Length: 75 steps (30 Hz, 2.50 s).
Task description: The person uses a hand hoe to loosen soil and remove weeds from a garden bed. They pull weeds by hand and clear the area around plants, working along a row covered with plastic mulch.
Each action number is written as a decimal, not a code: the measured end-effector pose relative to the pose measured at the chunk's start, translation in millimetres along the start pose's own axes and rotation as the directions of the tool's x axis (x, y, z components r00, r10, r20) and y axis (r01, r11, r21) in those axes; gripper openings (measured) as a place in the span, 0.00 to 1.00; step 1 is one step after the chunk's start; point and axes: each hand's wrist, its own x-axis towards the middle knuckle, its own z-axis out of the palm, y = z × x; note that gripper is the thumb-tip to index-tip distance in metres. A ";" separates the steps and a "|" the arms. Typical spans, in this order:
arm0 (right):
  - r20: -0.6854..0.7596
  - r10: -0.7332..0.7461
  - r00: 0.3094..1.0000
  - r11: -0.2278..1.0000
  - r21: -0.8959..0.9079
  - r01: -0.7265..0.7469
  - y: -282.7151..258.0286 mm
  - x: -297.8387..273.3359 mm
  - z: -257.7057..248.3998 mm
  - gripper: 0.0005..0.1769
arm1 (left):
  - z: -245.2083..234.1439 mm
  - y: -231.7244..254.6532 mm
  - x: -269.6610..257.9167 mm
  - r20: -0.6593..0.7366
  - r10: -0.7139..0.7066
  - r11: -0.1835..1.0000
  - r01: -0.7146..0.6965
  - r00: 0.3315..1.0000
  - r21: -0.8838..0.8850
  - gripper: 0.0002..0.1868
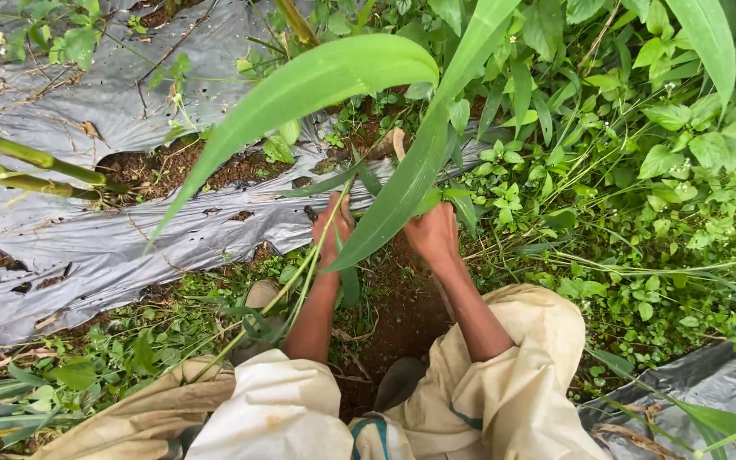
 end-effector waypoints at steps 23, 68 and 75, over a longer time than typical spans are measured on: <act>0.059 0.048 0.997 0.995 0.088 -0.053 8.2 18.8 -5.6 0.31 | 22.5 -32.2 37.3 -0.434 0.339 0.866 -0.098 0.835 0.490 0.17; -0.190 0.035 0.981 0.960 0.281 0.020 44.8 33.3 -11.0 0.15 | 33.9 -32.2 37.0 -0.224 0.032 0.771 -0.167 0.974 -0.615 0.16; -0.183 0.056 0.981 0.919 0.394 0.021 58.4 36.4 -3.6 0.13 | -108.6 116.9 23.0 -0.295 0.188 0.791 -0.323 0.937 -0.519 0.14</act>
